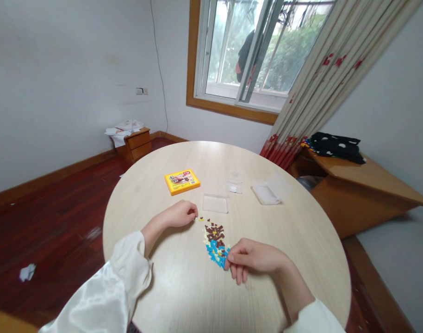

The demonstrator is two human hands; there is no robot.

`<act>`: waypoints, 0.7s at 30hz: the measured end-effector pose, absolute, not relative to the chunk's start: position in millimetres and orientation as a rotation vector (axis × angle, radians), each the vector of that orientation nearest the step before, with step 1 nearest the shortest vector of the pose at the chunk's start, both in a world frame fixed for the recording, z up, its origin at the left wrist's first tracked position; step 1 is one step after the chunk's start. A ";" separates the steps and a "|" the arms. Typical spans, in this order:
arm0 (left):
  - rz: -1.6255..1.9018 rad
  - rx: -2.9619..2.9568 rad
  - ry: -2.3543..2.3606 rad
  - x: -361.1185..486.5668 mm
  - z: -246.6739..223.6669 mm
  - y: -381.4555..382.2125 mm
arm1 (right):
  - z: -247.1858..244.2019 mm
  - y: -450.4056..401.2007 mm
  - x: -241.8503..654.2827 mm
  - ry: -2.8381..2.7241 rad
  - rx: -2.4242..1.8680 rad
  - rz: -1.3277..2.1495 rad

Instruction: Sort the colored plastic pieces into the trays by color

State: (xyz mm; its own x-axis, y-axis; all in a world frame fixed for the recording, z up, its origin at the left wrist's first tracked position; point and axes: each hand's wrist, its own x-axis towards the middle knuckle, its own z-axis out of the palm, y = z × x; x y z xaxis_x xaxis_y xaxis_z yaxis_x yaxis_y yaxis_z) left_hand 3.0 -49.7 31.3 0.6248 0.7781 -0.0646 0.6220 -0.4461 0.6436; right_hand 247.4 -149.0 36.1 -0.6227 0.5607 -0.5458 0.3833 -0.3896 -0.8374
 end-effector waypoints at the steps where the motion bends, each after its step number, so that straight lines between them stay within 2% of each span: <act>1: 0.313 2.215 1.073 4.8 30.6 -51.2 | 34.0 -148.1 243.7 -1.634 -1.291 2.138; 10: 0.337 2.124 0.772 24.1 23.6 -67.0 | 27.2 -135.7 225.4 -1.443 -1.225 1.717; 17: 0.624 2.155 1.028 26.0 19.4 -59.6 | 9.0 -120.0 230.8 -1.395 -1.410 0.958; 21: 0.598 2.307 1.083 22.2 12.2 -54.1 | 0.5 -111.9 231.8 -1.545 -1.435 0.761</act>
